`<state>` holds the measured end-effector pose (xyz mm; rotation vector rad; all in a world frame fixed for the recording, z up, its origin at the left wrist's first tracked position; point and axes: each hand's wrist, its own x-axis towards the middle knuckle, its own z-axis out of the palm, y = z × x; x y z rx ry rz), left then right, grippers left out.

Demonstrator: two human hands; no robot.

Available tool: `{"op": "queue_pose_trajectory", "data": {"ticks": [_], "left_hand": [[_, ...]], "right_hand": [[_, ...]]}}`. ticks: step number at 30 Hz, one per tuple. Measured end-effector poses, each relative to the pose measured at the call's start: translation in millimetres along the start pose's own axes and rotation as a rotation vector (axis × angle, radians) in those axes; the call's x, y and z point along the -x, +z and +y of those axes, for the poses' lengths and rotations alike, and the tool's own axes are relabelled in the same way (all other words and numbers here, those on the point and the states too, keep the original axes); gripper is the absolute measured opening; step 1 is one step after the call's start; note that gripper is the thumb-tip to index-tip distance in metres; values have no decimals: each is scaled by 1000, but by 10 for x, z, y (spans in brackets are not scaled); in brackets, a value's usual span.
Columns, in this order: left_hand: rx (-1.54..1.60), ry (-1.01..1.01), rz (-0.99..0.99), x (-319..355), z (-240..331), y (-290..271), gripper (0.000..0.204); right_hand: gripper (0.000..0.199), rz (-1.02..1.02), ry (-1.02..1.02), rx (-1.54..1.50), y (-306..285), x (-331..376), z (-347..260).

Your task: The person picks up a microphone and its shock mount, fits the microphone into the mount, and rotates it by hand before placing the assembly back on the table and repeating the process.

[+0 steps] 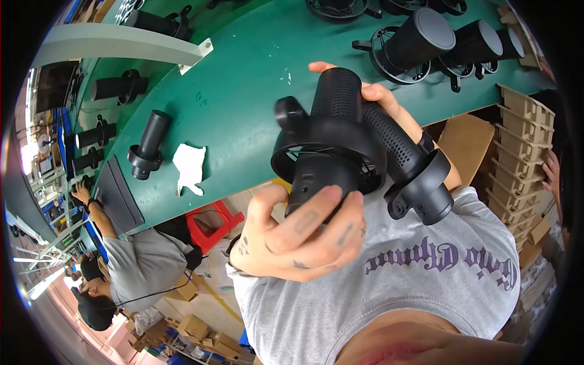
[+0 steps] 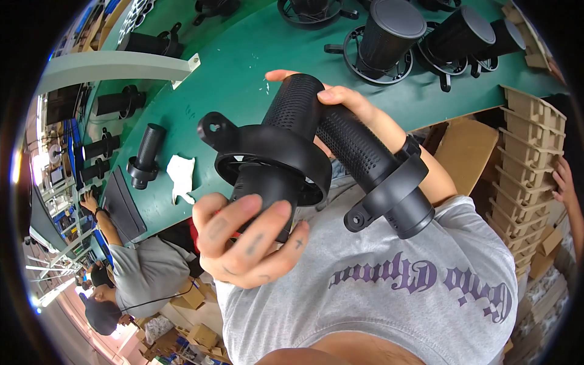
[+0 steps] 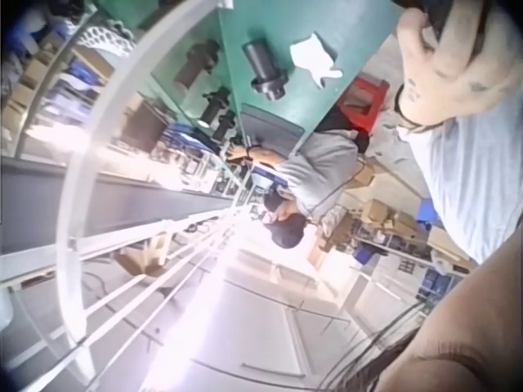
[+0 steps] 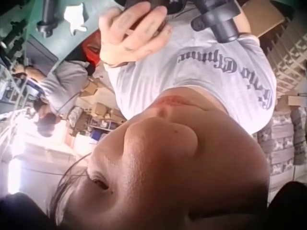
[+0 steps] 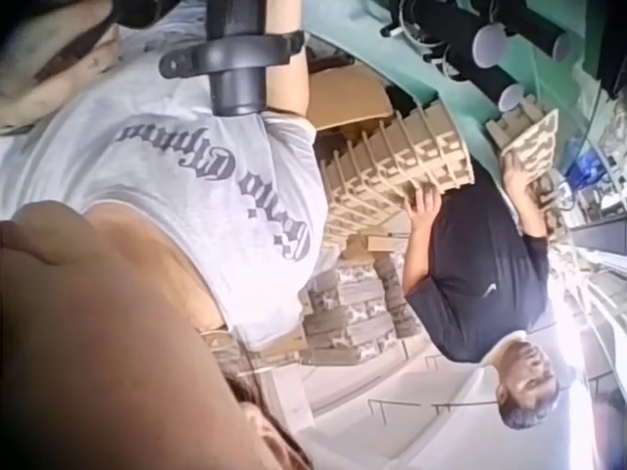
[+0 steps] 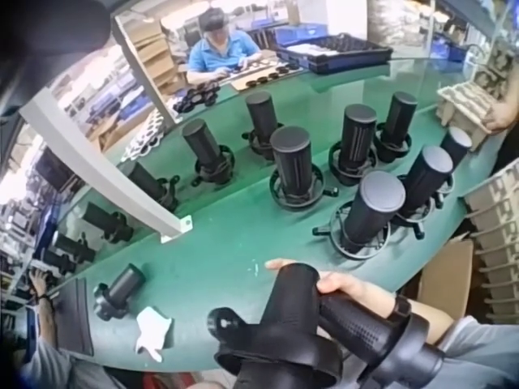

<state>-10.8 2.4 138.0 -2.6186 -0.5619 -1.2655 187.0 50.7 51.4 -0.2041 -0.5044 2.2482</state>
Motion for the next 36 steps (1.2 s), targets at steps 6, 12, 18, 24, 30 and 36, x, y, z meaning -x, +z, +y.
{"op": "queue_pose_trajectory", "data": {"ticks": [6,12,18,24,30,36], "left_hand": [[21,25,-217,31,74,-91,18],[27,121,-384,-79,68,-166,19],[97,376,-520,-259,-57,-167,14],[66,659,-599,-397,-72,-134,13],[66,682,-637,-449,-142,-134,12],[-120,-38,-186,219,-293,-206,17]], "right_hand": [[76,70,-64,23,-6,-3,38],[78,103,-65,98,99,-54,54],[77,173,-28,90,138,-36,55],[79,160,14,109,71,-67,84],[78,107,13,70,88,-100,60],[60,160,-139,68,-13,-109,-121]]}}
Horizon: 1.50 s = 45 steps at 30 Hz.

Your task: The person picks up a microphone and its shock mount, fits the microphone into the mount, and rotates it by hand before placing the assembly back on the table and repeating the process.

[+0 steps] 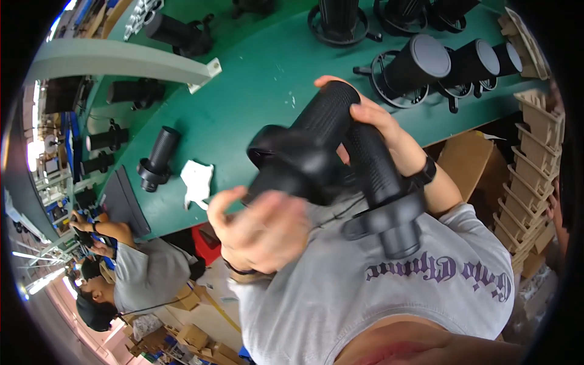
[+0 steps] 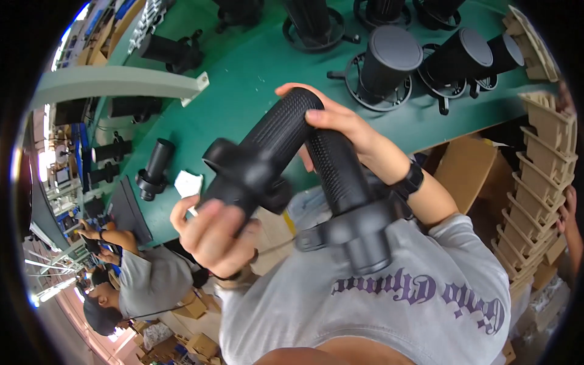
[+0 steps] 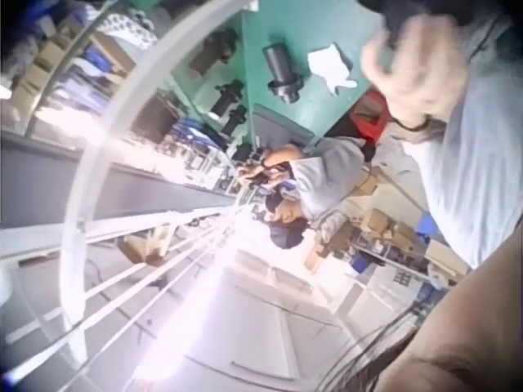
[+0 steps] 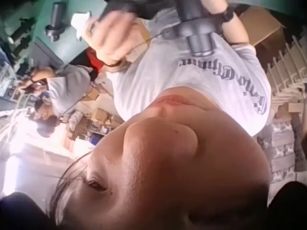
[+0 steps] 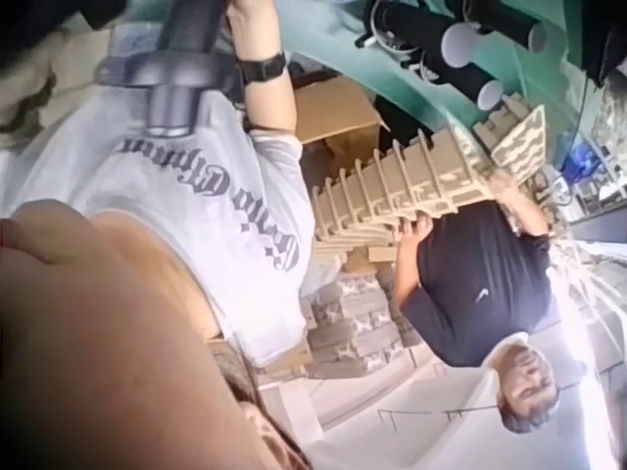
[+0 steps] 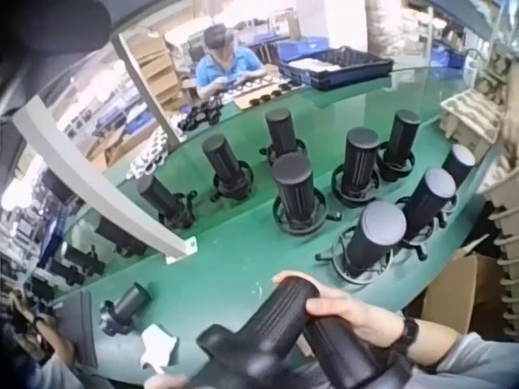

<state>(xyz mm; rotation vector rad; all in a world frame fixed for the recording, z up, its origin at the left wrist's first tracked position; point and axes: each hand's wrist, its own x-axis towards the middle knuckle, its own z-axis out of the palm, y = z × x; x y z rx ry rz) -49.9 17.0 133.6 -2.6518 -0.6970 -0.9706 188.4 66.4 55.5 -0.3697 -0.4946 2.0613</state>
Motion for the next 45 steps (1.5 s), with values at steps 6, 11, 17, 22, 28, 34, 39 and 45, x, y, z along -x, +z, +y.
{"op": "queue_pose_trajectory", "data": {"ticks": [6,11,17,22,28,34,39,45], "left_hand": [[356,-875,210,646,-165,565,55],[532,-1068,36,360,-214,785,118],[699,-984,-158,292,-326,824,108],[813,-1046,-258,137,-421,1228,74],[702,-1036,-28,-73,-323,1246,44],[354,-826,28,180,-654,1228,48],[757,-1076,697,163,-125,333,48],[293,-675,558,-69,158,41,74]], "right_hand": [[62,-56,-526,1231,410,-208,-157],[60,-34,-571,1762,860,-97,-220],[62,110,-572,2008,799,-85,-296],[65,126,-653,2010,778,-154,-242],[49,311,-781,1649,697,22,-466],[31,238,-966,1103,651,93,-274],[14,155,-1123,609,544,5,-72],[18,170,-800,180,666,-187,43]]}}
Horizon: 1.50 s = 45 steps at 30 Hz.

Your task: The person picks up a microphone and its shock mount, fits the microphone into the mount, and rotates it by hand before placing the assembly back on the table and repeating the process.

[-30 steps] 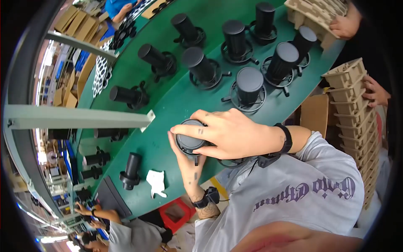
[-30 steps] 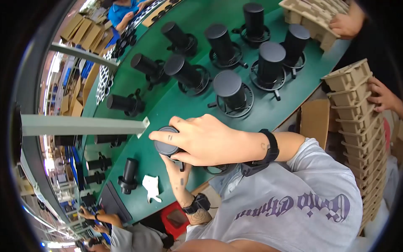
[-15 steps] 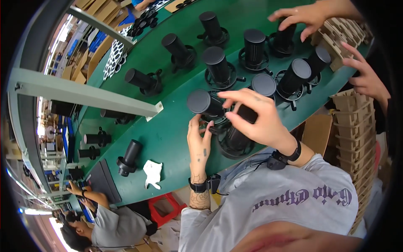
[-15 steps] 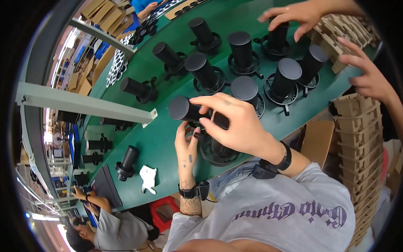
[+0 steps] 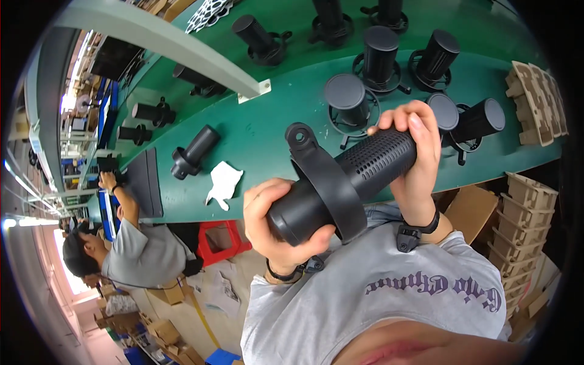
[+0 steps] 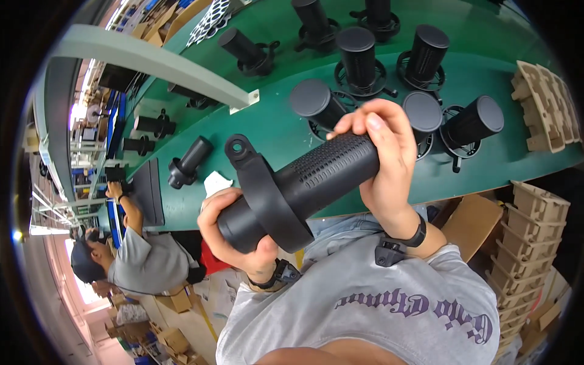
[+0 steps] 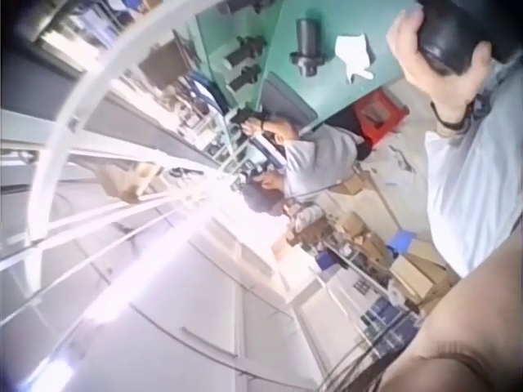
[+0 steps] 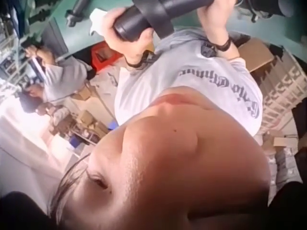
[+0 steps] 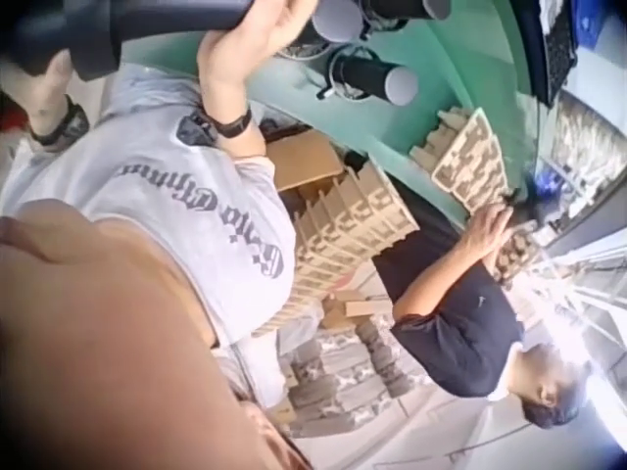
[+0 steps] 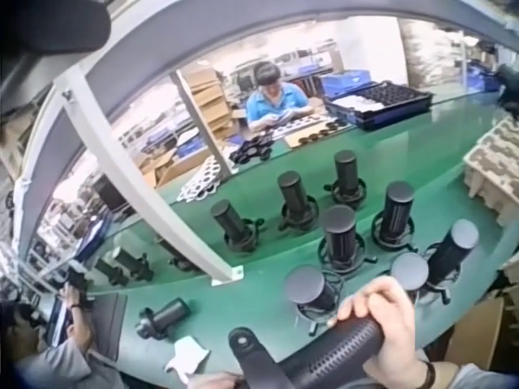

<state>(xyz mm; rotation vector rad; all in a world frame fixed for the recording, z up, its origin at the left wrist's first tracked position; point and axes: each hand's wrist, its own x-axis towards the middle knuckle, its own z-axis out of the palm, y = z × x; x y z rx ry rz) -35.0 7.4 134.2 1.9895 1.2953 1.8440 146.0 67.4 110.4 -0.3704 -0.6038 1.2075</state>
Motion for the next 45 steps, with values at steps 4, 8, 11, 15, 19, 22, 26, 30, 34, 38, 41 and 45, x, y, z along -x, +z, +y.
{"op": "queue_pose_trajectory", "data": {"ticks": [4,8,11,15,19,22,26,30,34,38,41,45], "left_hand": [[-43,184,-6,-86,122,-58,69],[-176,359,-46,-175,144,38,73],[-179,441,-49,-219,167,112,71],[-167,480,-75,-253,190,115,67],[-86,379,-125,-135,206,111,55],[-60,517,0,-161,189,212,45],[-122,685,50,-127,183,293,37],[-80,852,-174,-229,214,250,36],[-141,764,-236,-184,306,238,36],[-230,754,-254,-186,350,226,31],[-188,746,-247,-186,348,247,28],[-186,824,-227,-194,307,291,25]], "right_hand": [[23,-97,117,126,58,31,-39],[25,-89,275,83,-23,-64,-5],[33,-123,233,15,-122,-100,-1],[36,-144,240,12,-132,-119,-1],[37,-126,257,14,-152,-139,12],[38,-169,249,13,-139,-138,0],[40,-151,266,30,-54,-145,-25],[46,-172,271,48,-97,-216,-62],[49,-166,267,25,-116,-229,-65],[52,-143,302,51,-64,-209,-91],[55,-131,315,92,-55,-219,-108],[55,-140,338,82,-69,-215,-122]]}}
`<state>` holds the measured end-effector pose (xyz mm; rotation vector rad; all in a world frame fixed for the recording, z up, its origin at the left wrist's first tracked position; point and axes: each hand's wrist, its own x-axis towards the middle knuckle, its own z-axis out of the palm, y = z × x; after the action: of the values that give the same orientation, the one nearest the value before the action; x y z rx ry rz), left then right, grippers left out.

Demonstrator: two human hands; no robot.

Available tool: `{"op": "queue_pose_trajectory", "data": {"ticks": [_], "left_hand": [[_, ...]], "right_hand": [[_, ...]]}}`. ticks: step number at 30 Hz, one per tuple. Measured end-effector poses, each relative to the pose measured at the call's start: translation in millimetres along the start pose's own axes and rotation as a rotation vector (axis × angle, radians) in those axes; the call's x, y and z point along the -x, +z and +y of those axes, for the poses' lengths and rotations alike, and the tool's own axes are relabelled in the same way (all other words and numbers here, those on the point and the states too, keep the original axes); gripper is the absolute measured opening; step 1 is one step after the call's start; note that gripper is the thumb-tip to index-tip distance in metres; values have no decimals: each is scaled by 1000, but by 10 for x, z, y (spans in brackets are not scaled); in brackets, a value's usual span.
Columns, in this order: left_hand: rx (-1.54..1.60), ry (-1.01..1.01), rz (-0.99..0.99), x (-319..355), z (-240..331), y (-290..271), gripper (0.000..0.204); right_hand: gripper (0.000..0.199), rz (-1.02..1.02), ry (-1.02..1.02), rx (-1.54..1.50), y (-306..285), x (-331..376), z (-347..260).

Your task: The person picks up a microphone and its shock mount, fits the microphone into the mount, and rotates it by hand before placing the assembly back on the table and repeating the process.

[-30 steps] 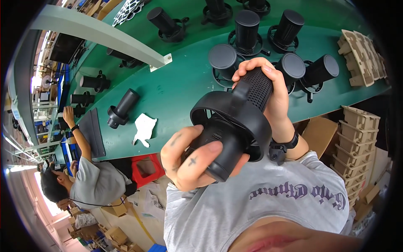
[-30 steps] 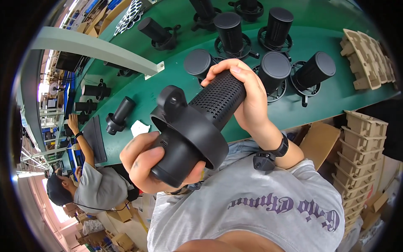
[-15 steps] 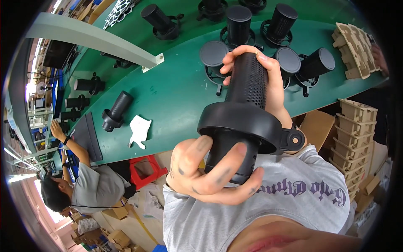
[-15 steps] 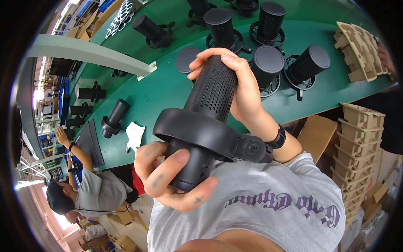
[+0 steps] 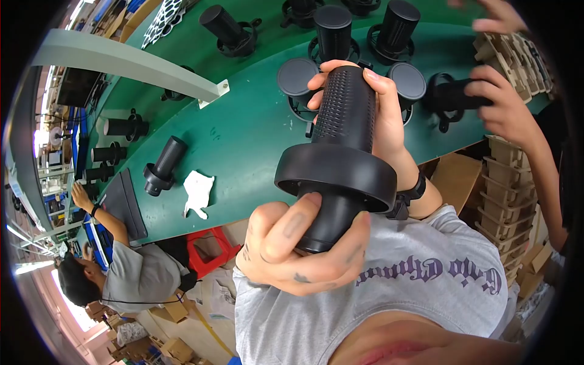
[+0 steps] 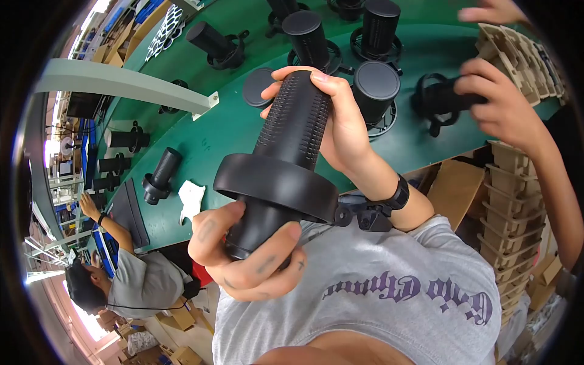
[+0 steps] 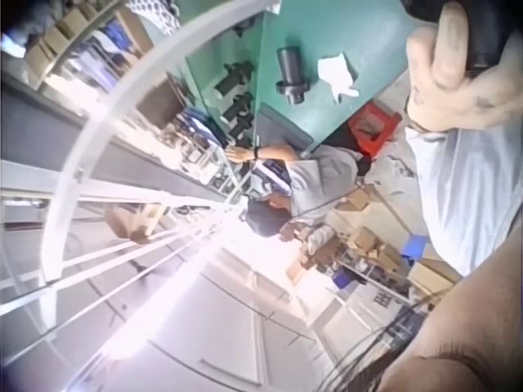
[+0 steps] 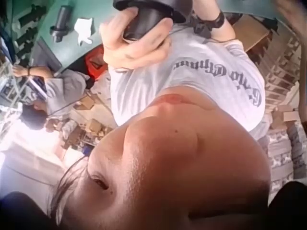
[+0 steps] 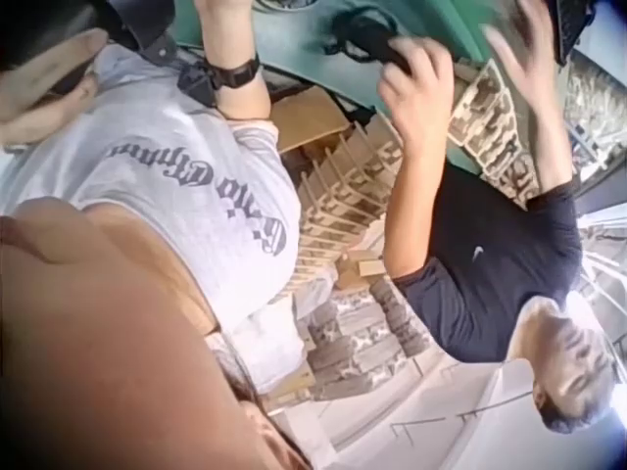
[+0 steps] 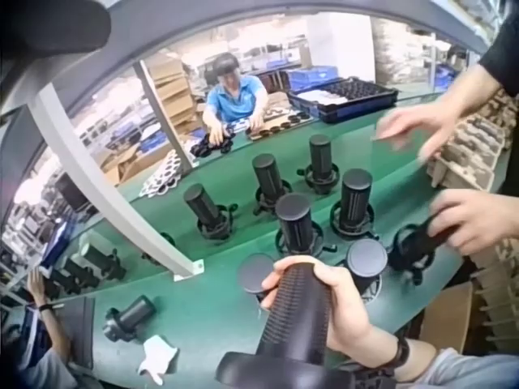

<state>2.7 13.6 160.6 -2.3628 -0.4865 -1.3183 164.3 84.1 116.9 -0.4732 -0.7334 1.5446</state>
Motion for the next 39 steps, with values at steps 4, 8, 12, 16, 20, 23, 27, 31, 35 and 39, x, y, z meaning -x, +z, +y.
{"op": "queue_pose_trajectory", "data": {"ticks": [4,8,12,16,20,23,27,31,35,39], "left_hand": [[2,76,51,3,-64,20,20],[-16,-63,-24,-48,107,-22,19],[20,252,551,-78,-14,310,11],[207,234,518,67,41,437,16],[201,-56,372,267,-160,316,35],[194,-455,106,304,-378,270,45],[387,-1064,-156,306,-538,506,95],[654,-1256,-378,616,-657,746,117],[800,-1315,-436,827,-717,908,98],[790,-1317,-449,879,-778,1007,66]], "right_hand": [[57,-12,20,-9,13,3,7],[61,-183,-42,-99,-130,68,-47],[90,-655,-168,-572,-211,72,28],[91,-541,-431,-459,-239,268,-329],[79,-509,-1259,189,-437,428,-1075],[68,323,-1560,935,-474,611,-1531],[50,762,-1142,1598,-997,20,-1612],[54,727,-792,1666,-1734,-221,-1604],[64,908,-794,1819,-1824,-254,-1625],[84,868,-1049,1900,-1570,-97,-1442]]}}
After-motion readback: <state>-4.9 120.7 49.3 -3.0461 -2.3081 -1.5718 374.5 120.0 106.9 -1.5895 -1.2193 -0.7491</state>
